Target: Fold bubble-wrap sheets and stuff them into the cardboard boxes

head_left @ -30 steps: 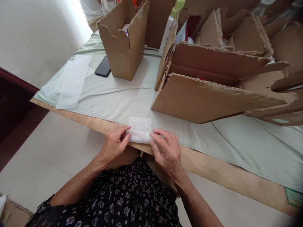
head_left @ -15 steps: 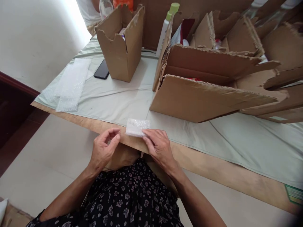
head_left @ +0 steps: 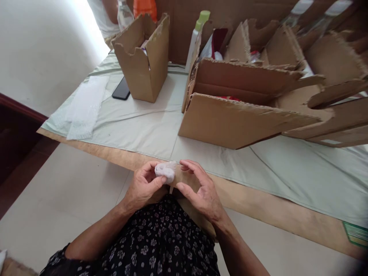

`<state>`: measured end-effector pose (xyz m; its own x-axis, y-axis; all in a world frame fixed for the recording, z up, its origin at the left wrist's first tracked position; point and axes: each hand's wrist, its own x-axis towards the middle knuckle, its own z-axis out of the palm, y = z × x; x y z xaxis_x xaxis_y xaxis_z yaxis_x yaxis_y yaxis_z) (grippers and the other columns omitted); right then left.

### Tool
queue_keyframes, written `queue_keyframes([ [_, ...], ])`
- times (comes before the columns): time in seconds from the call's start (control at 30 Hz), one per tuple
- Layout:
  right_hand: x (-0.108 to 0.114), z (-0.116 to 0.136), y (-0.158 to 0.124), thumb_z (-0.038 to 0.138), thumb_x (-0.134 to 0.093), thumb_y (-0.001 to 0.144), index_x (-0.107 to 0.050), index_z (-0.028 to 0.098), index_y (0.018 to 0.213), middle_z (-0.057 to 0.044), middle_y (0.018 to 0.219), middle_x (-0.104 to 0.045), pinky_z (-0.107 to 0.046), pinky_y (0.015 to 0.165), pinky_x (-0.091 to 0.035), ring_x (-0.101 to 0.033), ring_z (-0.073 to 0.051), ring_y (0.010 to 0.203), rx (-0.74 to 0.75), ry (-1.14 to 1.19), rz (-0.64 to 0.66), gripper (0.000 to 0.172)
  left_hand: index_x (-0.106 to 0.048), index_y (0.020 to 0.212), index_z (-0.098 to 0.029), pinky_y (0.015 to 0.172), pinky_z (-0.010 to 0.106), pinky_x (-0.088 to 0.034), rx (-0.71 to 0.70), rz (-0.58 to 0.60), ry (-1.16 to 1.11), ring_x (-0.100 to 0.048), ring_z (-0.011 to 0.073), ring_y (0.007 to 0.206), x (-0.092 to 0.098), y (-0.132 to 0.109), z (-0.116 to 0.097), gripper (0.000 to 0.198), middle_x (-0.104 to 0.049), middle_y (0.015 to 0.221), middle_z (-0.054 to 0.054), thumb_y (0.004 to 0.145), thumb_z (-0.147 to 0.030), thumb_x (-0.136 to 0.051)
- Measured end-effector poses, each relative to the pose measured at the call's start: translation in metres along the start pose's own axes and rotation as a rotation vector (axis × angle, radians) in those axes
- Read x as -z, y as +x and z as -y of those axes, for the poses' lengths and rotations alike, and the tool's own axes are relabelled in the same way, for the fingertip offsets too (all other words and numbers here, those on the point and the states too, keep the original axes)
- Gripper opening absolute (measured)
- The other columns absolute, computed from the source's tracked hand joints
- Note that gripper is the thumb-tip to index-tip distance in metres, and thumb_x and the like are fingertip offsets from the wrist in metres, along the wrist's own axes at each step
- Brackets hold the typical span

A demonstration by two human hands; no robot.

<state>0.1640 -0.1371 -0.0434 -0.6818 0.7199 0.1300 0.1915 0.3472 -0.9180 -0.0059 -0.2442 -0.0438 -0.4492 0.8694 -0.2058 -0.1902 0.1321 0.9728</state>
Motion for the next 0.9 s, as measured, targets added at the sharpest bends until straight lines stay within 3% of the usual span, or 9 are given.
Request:
queue_keyframes([
  [0.1, 0.013, 0.01, 0.002, 0.034, -0.079, 0.082, -0.062, 0.027, 0.136, -0.007, 0.13, -0.07, -0.042, 0.101, -0.054, -0.067, -0.024, 0.111, -0.014, -0.002, 0.069, 0.056, -0.068, 0.098, -0.019, 0.074, 0.024, -0.052, 0.001, 0.097, 0.164, -0.066, 0.0147, 0.08, -0.006, -0.004, -0.002, 0.018, -0.073, 0.088, 0.001, 0.087, -0.033, -0.075],
  [0.23, 0.02, 0.021, 0.003, 0.021, -0.069, 0.09, -0.071, 0.027, 0.103, 0.001, 0.096, -0.076, -0.031, 0.087, -0.054, -0.069, -0.017, 0.089, 0.053, 0.028, 0.01, 0.015, -0.068, 0.104, -0.021, 0.075, 0.025, -0.05, -0.039, 0.207, 0.263, -0.064, 0.0154, 0.083, -0.013, -0.006, 0.0, 0.02, -0.071, 0.093, 0.001, 0.088, -0.031, -0.073],
  [0.33, 0.03, 0.02, -0.001, 0.02, -0.064, 0.092, -0.07, 0.026, 0.099, 0.002, 0.091, -0.074, -0.026, 0.08, -0.054, -0.069, -0.014, 0.084, 0.067, 0.078, -0.076, 0.011, -0.07, 0.114, -0.022, 0.08, 0.027, -0.052, -0.005, 0.329, 0.35, -0.066, 0.0183, 0.089, -0.014, -0.002, -0.005, 0.026, -0.074, 0.1, 0.002, 0.089, -0.03, -0.069],
  [0.4, 0.041, 0.017, -0.003, 0.019, -0.065, 0.091, -0.069, 0.027, 0.101, 0.002, 0.094, -0.074, -0.026, 0.082, -0.054, -0.07, -0.014, 0.087, 0.046, 0.04, -0.056, 0.014, -0.071, 0.112, -0.021, 0.077, 0.027, -0.051, -0.002, 0.381, 0.419, -0.066, 0.018, 0.086, -0.016, 0.002, -0.009, 0.023, -0.075, 0.098, 0.002, 0.093, -0.029, -0.062],
  [0.57, 0.072, 0.016, -0.002, 0.019, -0.074, 0.083, -0.064, 0.028, 0.13, -0.001, 0.11, -0.076, -0.033, 0.093, -0.054, -0.07, -0.019, 0.1, 0.013, -0.125, 0.105, 0.049, -0.07, 0.097, -0.019, 0.073, 0.026, -0.05, -0.111, 0.524, 0.549, -0.066, 0.0167, 0.081, -0.027, 0.015, -0.018, 0.02, -0.074, 0.09, 0.002, 0.09, -0.017, -0.052],
  [0.63, 0.084, 0.021, 0.003, 0.017, -0.07, 0.088, -0.069, 0.026, 0.118, -0.001, 0.102, -0.077, -0.032, 0.087, -0.055, -0.071, -0.018, 0.092, 0.064, -0.157, 0.194, 0.032, -0.07, 0.096, -0.02, 0.074, 0.027, -0.052, -0.187, 0.617, 0.609, -0.067, 0.0165, 0.08, -0.029, 0.022, -0.026, 0.02, -0.074, 0.089, 0.001, 0.089, -0.014, -0.052],
  [0.7, 0.099, 0.029, 0.007, 0.016, -0.064, 0.093, -0.071, 0.025, 0.104, 0.0, 0.092, -0.077, -0.028, 0.078, -0.055, -0.071, -0.016, 0.083, 0.141, -0.158, 0.222, 0.017, -0.069, 0.113, -0.022, 0.08, 0.029, -0.056, -0.336, 0.669, 0.638, -0.07, 0.0187, 0.089, -0.028, 0.032, -0.041, 0.025, -0.076, 0.101, 0.003, 0.09, -0.019, -0.061],
  [0.77, 0.121, 0.038, 0.009, 0.016, -0.062, 0.095, -0.071, 0.027, 0.103, 0.001, 0.088, -0.076, -0.027, 0.071, -0.056, -0.071, -0.016, 0.079, 0.203, -0.146, 0.153, 0.016, -0.06, 0.136, -0.023, 0.095, 0.036, -0.057, -0.594, 0.588, 0.653, -0.069, 0.0247, 0.112, -0.026, 0.046, -0.063, 0.047, -0.072, 0.125, 0.01, 0.09, -0.029, -0.069],
  [0.9, 0.183, 0.053, 0.004, 0.026, -0.068, 0.093, -0.072, 0.038, 0.107, -0.002, 0.091, -0.077, -0.033, 0.064, -0.059, -0.074, -0.022, 0.078, 0.225, -0.302, -0.228, 0.018, -0.052, 0.146, -0.02, 0.121, 0.056, -0.04, -1.109, 0.091, 0.865, -0.044, 0.0353, 0.149, -0.033, 0.087, -0.11, 0.061, -0.054, 0.151, 0.017, 0.089, -0.022, -0.073],
])
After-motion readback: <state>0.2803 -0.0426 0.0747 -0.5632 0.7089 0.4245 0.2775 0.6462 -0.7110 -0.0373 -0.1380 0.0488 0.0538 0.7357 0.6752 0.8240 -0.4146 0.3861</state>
